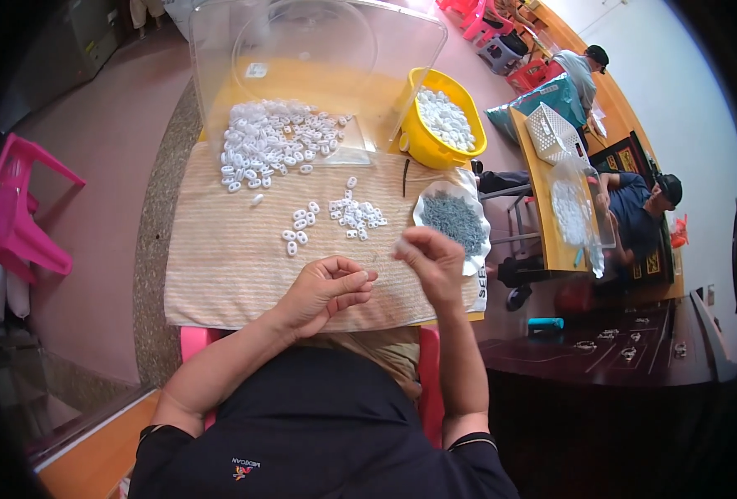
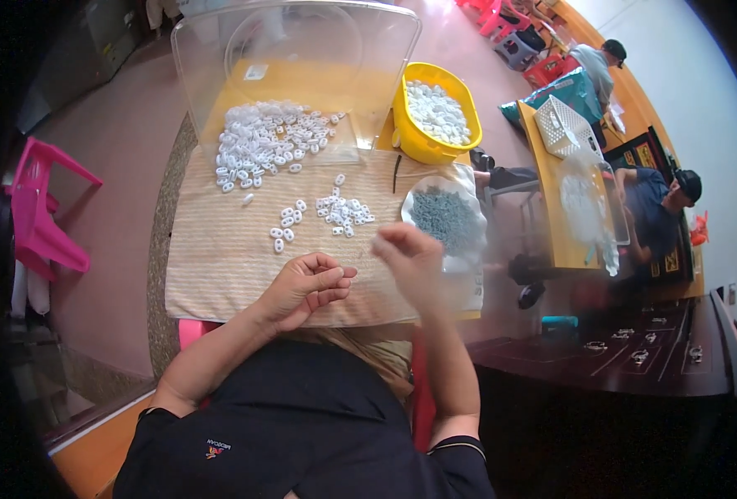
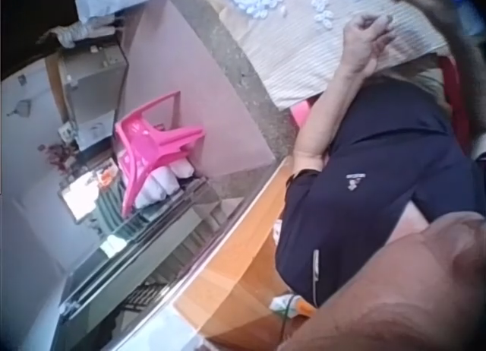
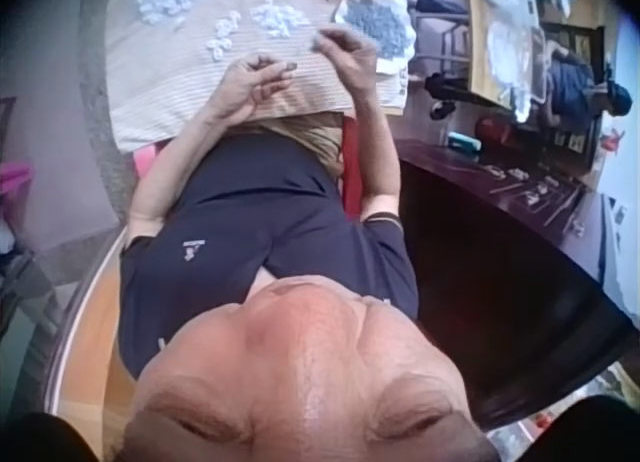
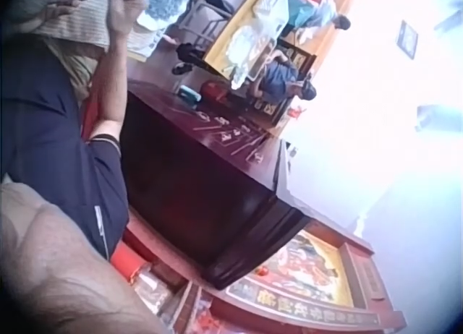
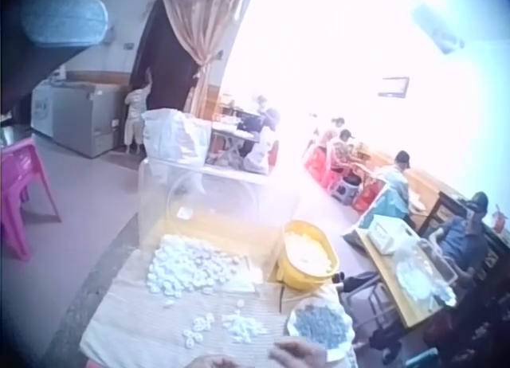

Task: Assembling small white plastic components by manually inserting metal pins.

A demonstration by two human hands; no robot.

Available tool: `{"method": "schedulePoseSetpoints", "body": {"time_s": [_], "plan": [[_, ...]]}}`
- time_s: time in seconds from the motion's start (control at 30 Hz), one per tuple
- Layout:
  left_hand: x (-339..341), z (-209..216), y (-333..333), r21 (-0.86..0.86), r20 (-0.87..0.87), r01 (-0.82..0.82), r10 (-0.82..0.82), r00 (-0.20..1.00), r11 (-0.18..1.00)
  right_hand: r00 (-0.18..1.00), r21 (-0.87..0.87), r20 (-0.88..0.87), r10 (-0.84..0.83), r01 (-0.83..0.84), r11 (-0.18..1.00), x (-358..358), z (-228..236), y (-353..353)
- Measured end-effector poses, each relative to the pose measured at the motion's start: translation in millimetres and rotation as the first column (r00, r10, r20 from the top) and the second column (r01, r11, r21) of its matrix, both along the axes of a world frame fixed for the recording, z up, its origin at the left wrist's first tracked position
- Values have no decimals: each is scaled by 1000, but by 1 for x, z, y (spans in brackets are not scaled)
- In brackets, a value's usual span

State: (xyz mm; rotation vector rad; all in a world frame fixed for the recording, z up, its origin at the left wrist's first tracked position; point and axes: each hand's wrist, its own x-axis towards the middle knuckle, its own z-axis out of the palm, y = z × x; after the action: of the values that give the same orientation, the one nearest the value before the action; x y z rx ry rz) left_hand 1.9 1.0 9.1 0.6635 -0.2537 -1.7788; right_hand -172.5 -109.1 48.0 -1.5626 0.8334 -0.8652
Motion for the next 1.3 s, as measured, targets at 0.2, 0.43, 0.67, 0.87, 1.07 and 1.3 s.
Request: {"method": "schedulePoseSetpoints", "body": {"time_s": [0.2, 0.43, 0.67, 0.87, 1.07, 1.3], "plan": [[-1, -4, 1, -9, 57, -15, 16, 998, 1000, 962, -355, -92, -257, 210, 911, -2, 47, -100], [-1, -5, -1, 23, 75, -32, 30, 997, 999, 942, -311, -102, -320, 275, 910, -5, 44, -160], [0, -7, -2, 16, 71, -53, 52, 996, 998, 931, -302, -365, 15, -133, 944, 5, -4, -85], [0, -11, -1, 23, 79, -92, 90, 993, 996, 799, -323, -599, 54, -303, 897, 22, -14, -44], [-1, -11, -1, 36, 83, -111, 108, 991, 993, 692, -329, -721, -34, -299, 896, 39, -21, -26], [-1, -8, -1, 60, 97, -120, 114, 989, 991, 748, -457, -652, -122, -260, 851, 40, -30, -19]]}}
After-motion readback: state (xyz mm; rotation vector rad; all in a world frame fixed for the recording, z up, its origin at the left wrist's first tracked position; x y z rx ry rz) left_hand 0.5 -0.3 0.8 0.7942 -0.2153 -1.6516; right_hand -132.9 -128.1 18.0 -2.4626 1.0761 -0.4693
